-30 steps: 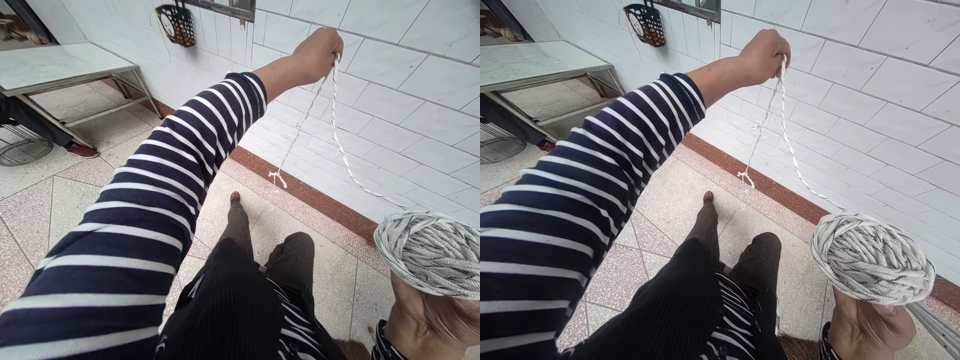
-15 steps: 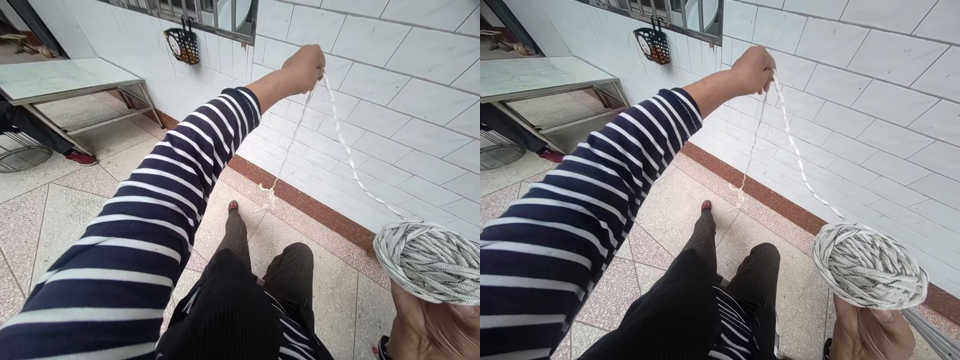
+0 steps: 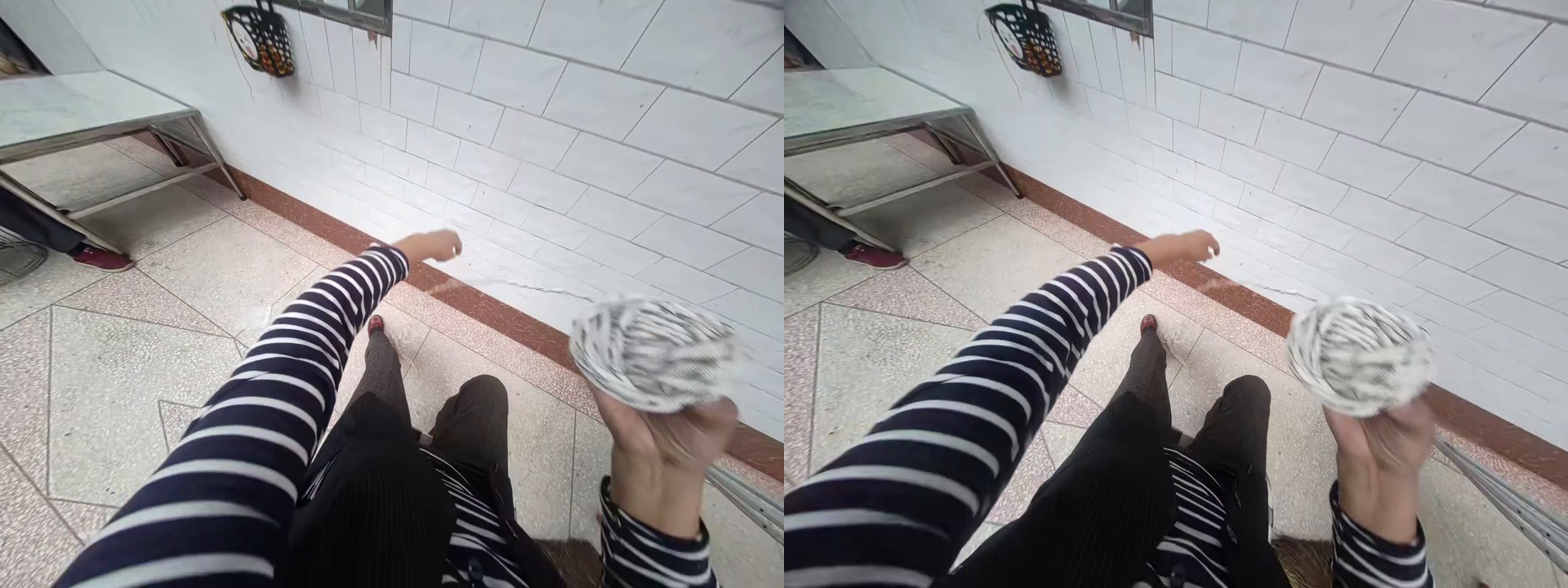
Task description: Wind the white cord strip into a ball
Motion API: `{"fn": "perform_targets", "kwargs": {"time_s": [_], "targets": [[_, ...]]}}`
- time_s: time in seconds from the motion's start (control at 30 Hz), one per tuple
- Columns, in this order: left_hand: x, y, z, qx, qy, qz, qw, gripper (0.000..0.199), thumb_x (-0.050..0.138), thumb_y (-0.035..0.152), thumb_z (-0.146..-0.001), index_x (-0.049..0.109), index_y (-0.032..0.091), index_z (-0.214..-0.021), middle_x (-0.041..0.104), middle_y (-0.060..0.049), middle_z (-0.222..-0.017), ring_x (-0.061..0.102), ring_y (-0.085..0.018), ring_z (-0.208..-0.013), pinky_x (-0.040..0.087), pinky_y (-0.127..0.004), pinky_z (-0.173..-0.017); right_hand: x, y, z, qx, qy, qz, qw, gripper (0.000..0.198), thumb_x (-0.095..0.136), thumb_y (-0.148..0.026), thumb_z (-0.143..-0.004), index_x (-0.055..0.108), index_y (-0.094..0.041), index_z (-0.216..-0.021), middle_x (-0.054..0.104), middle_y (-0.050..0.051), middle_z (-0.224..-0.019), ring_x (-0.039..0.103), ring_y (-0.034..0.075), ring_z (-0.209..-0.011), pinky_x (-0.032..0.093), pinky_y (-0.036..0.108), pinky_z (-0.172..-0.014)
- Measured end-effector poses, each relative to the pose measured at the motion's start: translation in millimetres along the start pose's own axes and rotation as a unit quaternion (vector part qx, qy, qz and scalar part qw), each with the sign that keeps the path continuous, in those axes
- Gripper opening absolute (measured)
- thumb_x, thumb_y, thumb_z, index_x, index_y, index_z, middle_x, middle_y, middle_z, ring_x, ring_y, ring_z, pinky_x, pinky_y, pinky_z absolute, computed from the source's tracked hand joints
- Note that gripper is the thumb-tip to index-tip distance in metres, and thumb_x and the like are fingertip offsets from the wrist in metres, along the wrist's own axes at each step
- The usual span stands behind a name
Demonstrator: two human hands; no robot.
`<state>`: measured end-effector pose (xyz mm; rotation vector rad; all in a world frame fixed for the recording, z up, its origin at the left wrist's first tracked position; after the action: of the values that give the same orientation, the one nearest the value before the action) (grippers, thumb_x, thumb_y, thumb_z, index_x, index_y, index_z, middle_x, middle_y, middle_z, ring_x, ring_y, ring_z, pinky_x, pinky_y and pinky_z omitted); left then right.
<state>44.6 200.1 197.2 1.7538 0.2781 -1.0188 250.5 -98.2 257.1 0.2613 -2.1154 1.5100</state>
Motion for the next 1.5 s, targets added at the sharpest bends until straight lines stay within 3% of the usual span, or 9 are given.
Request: {"fn": "perform_targets", "kwargs": {"time_s": [0.07, 0.13, 0.27, 0.43, 0.63, 0.77, 0.93, 1.1, 1.5], "targets": [[38, -3, 14, -0.004, -0.076, 0.052, 0.996, 0.014, 0.068, 0.005, -0.069, 0.075, 0.014, -0.077, 0.073, -0.004, -0.075, 0.062, -0.015, -0.073, 0.048, -0.029, -0.080, 10, 20, -22, 0.068, -0.039, 0.000, 0.997, 0.049, 0.075, -0.020, -0.063, 0.068, -0.035, -0.108, 0.074, 0.000, -0.114, 0.063, 0.029, -0.120, 0.045, 0.056, -0.110], [60, 8, 27, 0.019, -0.093, 0.160, 0.983, 0.018, 0.062, 0.014, -0.080, 0.077, 0.015, -0.090, 0.075, -0.005, -0.085, 0.065, -0.015, -0.082, 0.049, -0.028, -0.085, 17, 42, -44, 0.121, -0.067, -0.007, 0.990, 0.050, 0.076, -0.019, -0.061, 0.067, -0.034, -0.108, 0.075, -0.001, -0.113, 0.065, 0.029, -0.118, 0.051, 0.055, -0.104], [72, 41, 55, 0.075, -0.077, 0.355, 0.929, 0.023, 0.059, 0.023, -0.087, 0.076, 0.017, -0.101, 0.075, -0.005, -0.097, 0.065, -0.015, -0.097, 0.049, -0.029, -0.093, 13, 77, -71, 0.184, -0.085, -0.018, 0.979, 0.051, 0.075, -0.018, -0.065, 0.064, -0.033, -0.112, 0.075, -0.002, -0.111, 0.068, 0.027, -0.112, 0.056, 0.053, -0.097], [81, 57, 80, 0.041, -0.087, 0.427, 0.899, 0.018, 0.065, 0.019, -0.081, 0.076, 0.016, -0.094, 0.074, -0.005, -0.087, 0.066, -0.015, -0.090, 0.052, -0.029, -0.086, 3, 87, -70, 0.212, -0.061, -0.029, 0.975, 0.054, 0.075, -0.018, -0.060, 0.064, -0.033, -0.111, 0.077, -0.002, -0.109, 0.070, 0.028, -0.108, 0.059, 0.053, -0.091], [92, 50, 79, 0.067, -0.072, 0.349, 0.932, 0.020, 0.061, 0.023, -0.080, 0.071, 0.016, -0.064, 0.066, -0.001, -0.066, 0.060, -0.013, -0.069, 0.049, -0.026, -0.070, 3, 79, -65, 0.215, -0.070, -0.027, 0.974, 0.049, 0.074, -0.017, -0.061, 0.066, -0.033, -0.106, 0.076, -0.003, -0.111, 0.068, 0.028, -0.114, 0.059, 0.050, -0.092], [99, 39, 80, 0.094, -0.074, 0.252, 0.960, 0.024, 0.058, 0.029, -0.083, 0.073, 0.017, -0.068, 0.063, 0.000, -0.061, 0.057, -0.012, -0.063, 0.044, -0.025, -0.066, -3, 74, -65, 0.195, -0.073, -0.036, 0.977, 0.044, 0.073, -0.017, -0.064, 0.068, -0.034, -0.104, 0.076, -0.003, -0.110, 0.067, 0.028, -0.115, 0.056, 0.052, -0.096], [106, 17, 80, 0.115, -0.075, 0.106, 0.985, 0.031, 0.051, 0.029, -0.090, 0.073, 0.015, -0.073, 0.063, 0.000, -0.064, 0.053, -0.012, -0.060, 0.038, -0.025, -0.065, -2, 66, -64, 0.186, -0.046, -0.052, 0.980, 0.049, 0.074, -0.012, -0.060, 0.068, -0.033, -0.104, 0.075, -0.003, -0.113, 0.067, 0.030, -0.114, 0.059, 0.053, -0.089], [122, -12, 79, 0.081, -0.091, 0.047, 0.991, 0.032, 0.049, 0.030, -0.091, 0.072, 0.015, -0.075, 0.066, -0.001, -0.070, 0.053, -0.013, -0.061, 0.034, -0.025, -0.062, 7, 52, -60, 0.150, -0.021, -0.099, 0.983, 0.061, 0.076, -0.006, -0.055, 0.066, -0.032, -0.109, 0.074, -0.001, -0.118, 0.067, 0.028, -0.113, 0.054, 0.053, -0.099], [178, -71, 77, 0.028, -0.153, -0.057, 0.986, 0.026, 0.048, 0.028, -0.088, 0.067, 0.018, -0.073, 0.067, -0.002, -0.072, 0.055, -0.016, -0.064, 0.031, -0.026, -0.060, 7, -10, -35, 0.021, 0.058, -0.063, 0.996, 0.057, 0.065, -0.011, -0.053, 0.069, -0.034, -0.104, 0.070, -0.003, -0.121, 0.064, 0.032, -0.117, 0.046, 0.059, -0.107]]}}
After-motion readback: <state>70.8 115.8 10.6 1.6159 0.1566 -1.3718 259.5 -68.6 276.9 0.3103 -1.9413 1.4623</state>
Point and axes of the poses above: each hand's wrist, its own z-axis away from the middle knuckle, its own x-axis out of the palm, y = z × x, the point moved 3 cm from there along -z, towards the middle knuckle
